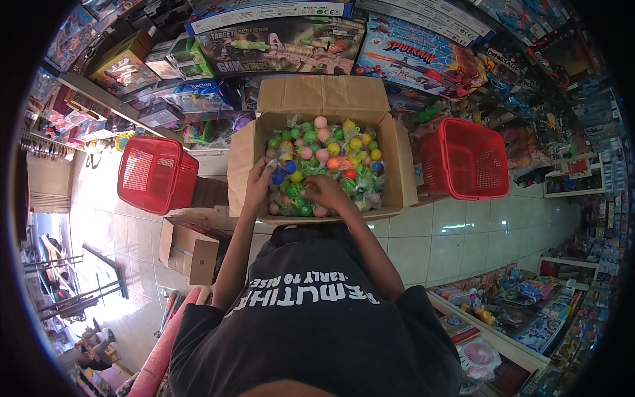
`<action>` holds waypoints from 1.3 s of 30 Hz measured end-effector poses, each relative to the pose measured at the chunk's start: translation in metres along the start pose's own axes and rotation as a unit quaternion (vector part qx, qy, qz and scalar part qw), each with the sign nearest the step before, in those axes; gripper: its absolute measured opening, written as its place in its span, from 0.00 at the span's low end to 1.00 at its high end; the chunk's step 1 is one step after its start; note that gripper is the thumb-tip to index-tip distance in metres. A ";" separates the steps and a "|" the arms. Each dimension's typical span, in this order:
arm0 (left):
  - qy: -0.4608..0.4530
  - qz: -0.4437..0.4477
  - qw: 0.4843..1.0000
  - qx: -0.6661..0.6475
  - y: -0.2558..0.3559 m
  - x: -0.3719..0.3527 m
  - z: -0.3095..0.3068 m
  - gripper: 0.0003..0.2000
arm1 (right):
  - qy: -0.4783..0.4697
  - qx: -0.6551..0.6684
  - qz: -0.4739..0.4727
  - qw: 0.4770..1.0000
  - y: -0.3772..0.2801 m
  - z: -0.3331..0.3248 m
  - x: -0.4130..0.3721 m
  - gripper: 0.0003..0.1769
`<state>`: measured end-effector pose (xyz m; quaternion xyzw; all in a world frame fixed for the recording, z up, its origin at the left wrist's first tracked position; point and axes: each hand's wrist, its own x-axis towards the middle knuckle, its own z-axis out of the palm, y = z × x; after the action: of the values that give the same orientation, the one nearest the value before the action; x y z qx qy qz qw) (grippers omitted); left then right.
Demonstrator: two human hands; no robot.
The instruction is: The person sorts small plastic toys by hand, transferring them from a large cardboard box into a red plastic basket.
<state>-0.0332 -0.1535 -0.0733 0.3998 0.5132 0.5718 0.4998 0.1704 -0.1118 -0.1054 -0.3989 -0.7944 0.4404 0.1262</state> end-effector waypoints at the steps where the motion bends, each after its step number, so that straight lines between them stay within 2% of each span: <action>1: 0.007 -0.008 1.000 -0.023 0.002 -0.003 0.001 0.07 | 0.023 -0.023 -0.032 0.999 -0.006 0.006 -0.001 0.16; 2: 0.007 -0.010 1.000 -0.022 0.002 -0.006 0.001 0.07 | 0.023 -0.022 -0.031 0.999 -0.007 0.011 -0.002 0.16; 4: 0.028 -0.042 0.998 -0.042 0.003 -0.010 -0.001 0.09 | 0.086 -0.158 -0.094 0.979 -0.006 0.022 0.000 0.16; 8: 0.023 -0.056 0.997 -0.040 0.000 -0.021 -0.005 0.11 | 0.044 -0.207 -0.040 0.977 -0.003 0.029 0.005 0.16; 11: 0.026 -0.068 0.997 -0.041 0.004 -0.029 -0.003 0.12 | 0.023 -0.136 -0.031 0.990 -0.003 0.021 0.005 0.15; 13: 0.026 -0.044 0.998 -0.047 0.013 -0.033 0.001 0.15 | 0.087 0.056 -0.065 0.992 -0.001 0.015 0.003 0.11; 14: 0.023 -0.045 0.998 -0.046 0.017 -0.035 0.002 0.15 | 0.089 0.057 -0.063 0.992 0.001 0.012 0.000 0.11; 16: 0.006 -0.051 0.996 -0.072 0.029 -0.040 0.007 0.17 | 0.104 0.168 0.002 0.980 -0.009 0.000 -0.009 0.07; 20: -0.025 -0.049 0.994 -0.097 0.034 -0.042 0.024 0.20 | 0.136 0.250 0.009 0.958 -0.015 -0.021 -0.026 0.04; 22: -0.034 -0.051 0.990 -0.128 0.026 -0.041 0.036 0.21 | 0.165 0.344 0.020 0.924 -0.022 -0.030 -0.038 0.03; 24: -0.046 -0.039 0.991 -0.116 0.014 -0.039 0.050 0.21 | 0.159 0.369 0.056 0.914 -0.024 -0.040 -0.051 0.04; 26: -0.064 -0.064 0.991 -0.101 0.008 -0.037 0.067 0.21 | 0.157 0.395 0.092 0.900 -0.026 -0.052 -0.068 0.06; 29: -0.092 -0.050 0.990 -0.093 -0.001 -0.036 0.098 0.20 | 0.182 0.477 0.137 0.849 -0.026 -0.070 -0.095 0.11; 32: -0.110 -0.029 0.988 -0.106 0.001 -0.040 0.139 0.21 | 0.226 0.451 0.104 0.857 -0.011 -0.089 -0.126 0.12; 35: -0.112 -0.060 0.980 -0.156 -0.004 -0.046 0.184 0.22 | 0.239 0.442 0.078 0.861 0.018 -0.108 -0.157 0.13; 39: -0.117 -0.086 0.973 -0.178 -0.013 -0.059 0.249 0.18 | 0.262 0.415 0.065 0.869 0.041 -0.140 -0.206 0.12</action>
<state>0.2211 -0.1648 -0.0448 0.3230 0.3735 0.5576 0.6673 0.4026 -0.1692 -0.0257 -0.4610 -0.4481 0.6163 0.4548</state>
